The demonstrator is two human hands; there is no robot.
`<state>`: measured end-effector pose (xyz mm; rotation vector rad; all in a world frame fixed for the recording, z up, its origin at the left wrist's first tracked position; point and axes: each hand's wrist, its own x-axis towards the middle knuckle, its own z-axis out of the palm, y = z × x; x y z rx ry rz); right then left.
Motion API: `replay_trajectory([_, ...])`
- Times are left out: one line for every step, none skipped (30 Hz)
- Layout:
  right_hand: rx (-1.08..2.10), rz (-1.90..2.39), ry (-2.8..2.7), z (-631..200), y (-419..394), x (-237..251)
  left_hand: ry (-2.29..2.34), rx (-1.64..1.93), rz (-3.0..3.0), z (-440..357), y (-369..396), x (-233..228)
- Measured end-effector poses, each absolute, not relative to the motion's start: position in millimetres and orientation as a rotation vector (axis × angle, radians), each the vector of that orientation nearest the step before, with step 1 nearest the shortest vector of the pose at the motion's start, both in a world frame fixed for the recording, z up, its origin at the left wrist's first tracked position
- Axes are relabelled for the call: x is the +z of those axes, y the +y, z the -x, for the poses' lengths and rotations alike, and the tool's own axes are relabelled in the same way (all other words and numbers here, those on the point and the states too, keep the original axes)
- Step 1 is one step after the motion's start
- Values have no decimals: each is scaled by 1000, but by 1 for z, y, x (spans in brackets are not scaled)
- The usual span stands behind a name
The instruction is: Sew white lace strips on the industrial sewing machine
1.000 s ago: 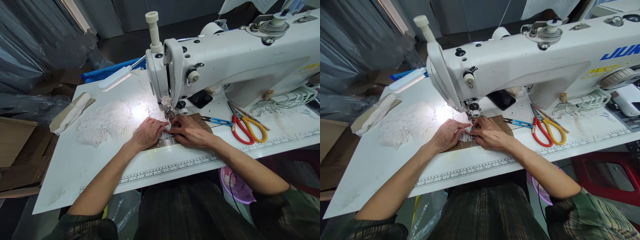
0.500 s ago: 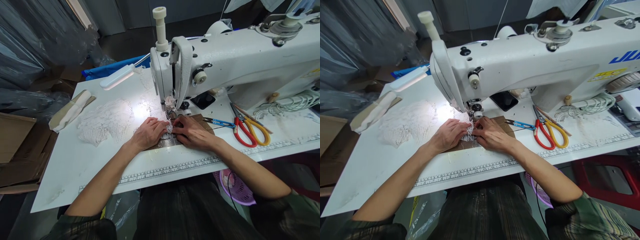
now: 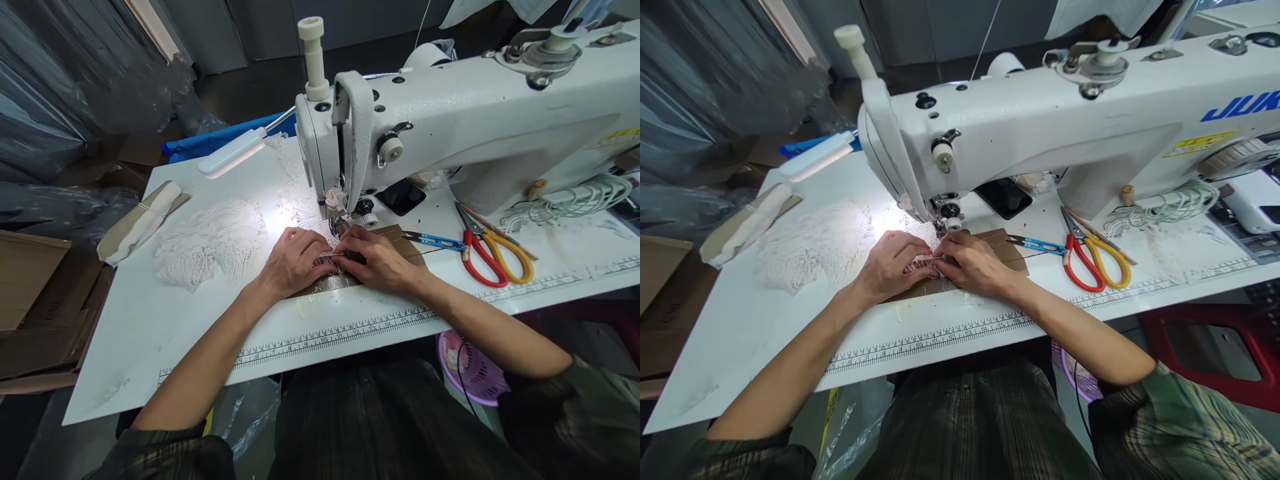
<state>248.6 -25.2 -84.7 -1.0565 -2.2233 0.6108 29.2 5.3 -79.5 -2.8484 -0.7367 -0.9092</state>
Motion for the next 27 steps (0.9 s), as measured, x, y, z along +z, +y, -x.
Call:
replay_trajectory([635, 1056, -2190, -250, -24, -85, -743, -929, 2852, -29, 5, -79])
replay_trajectory([646, 1064, -2160, -253, -23, -84, -763, -970, 2861, -29, 6, -78])
replay_trajectory([638, 1081, -2141, -257, -22, -84, -797, -1021, 2872, -28, 6, -77])
replay_trajectory([611, 1105, -2141, -260, -22, -83, -838, -1075, 2881, -27, 7, -76])
replay_trajectory([572, 1133, -2165, -263, -22, -82, -873, -1126, 2888, -26, 7, -75])
replay_trajectory([531, 1153, -2208, -265, -22, -81, -897, -1169, 2890, -24, 8, -74])
replay_trajectory([495, 1158, -2264, -266, -23, -81, -904, -1195, 2893, -24, 8, -74])
replay_trajectory([469, 1149, -2326, -266, -24, -80, -896, -1208, 2895, -23, 8, -73])
replay_trajectory([450, 1131, -2385, -266, -26, -80, -875, -1205, 2902, -23, 8, -73])
replay_trajectory([434, 1112, -2431, -265, -27, -81, -846, -1192, 2918, -23, 8, -73])
replay_trajectory([422, 1099, -2460, -264, -28, -81, -810, -1170, 2944, -23, 8, -73])
replay_trajectory([416, 1096, -2471, -263, -28, -82, -768, -1141, 2984, -23, 7, -73])
replay_trajectory([420, 1106, -2465, -263, -28, -82, -723, -1105, 3037, -23, 7, -74])
replay_trajectory([437, 1121, -2444, -264, -28, -83, -682, -1061, 3097, -23, 7, -75])
replay_trajectory([462, 1136, -2414, -265, -28, -83, -649, -1011, 3158, -23, 7, -76])
replay_trajectory([492, 1145, -2380, -267, -27, -84, -626, -962, 3210, -23, 8, -78])
replay_trajectory([525, 1141, -2351, -268, -26, -84, -613, -917, 3249, -23, 8, -80])
replay_trajectory([565, 1120, -2331, -270, -26, -83, -614, -884, 3273, -23, 9, -82])
replay_trajectory([610, 1084, -2322, -270, -25, -83, -625, -870, 3278, -23, 9, -84])
replay_trajectory([653, 1040, -2323, -270, -26, -83, -641, -870, 3276, -23, 10, -85])
replay_trajectory([687, 1000, -2333, -269, -26, -82, -662, -880, 3270, -24, 10, -86])
replay_trajectory([705, 974, -2351, -267, -27, -82, -684, -891, 3268, -24, 9, -86])
replay_trajectory([704, 969, -2373, -265, -28, -82, -705, -899, 3271, -25, 9, -86])
replay_trajectory([690, 984, -2394, -262, -29, -82, -725, -900, 3280, -25, 8, -85])
replay_trajectory([668, 1010, -2411, -259, -30, -83, -742, -896, 3292, -26, 7, -83])
replay_trajectory([648, 1036, -2420, -257, -31, -83, -761, -891, 3303, -26, 6, -82])
replay_trajectory([636, 1055, -2424, -255, -31, -84, -779, -892, 3308, -26, 5, -81])
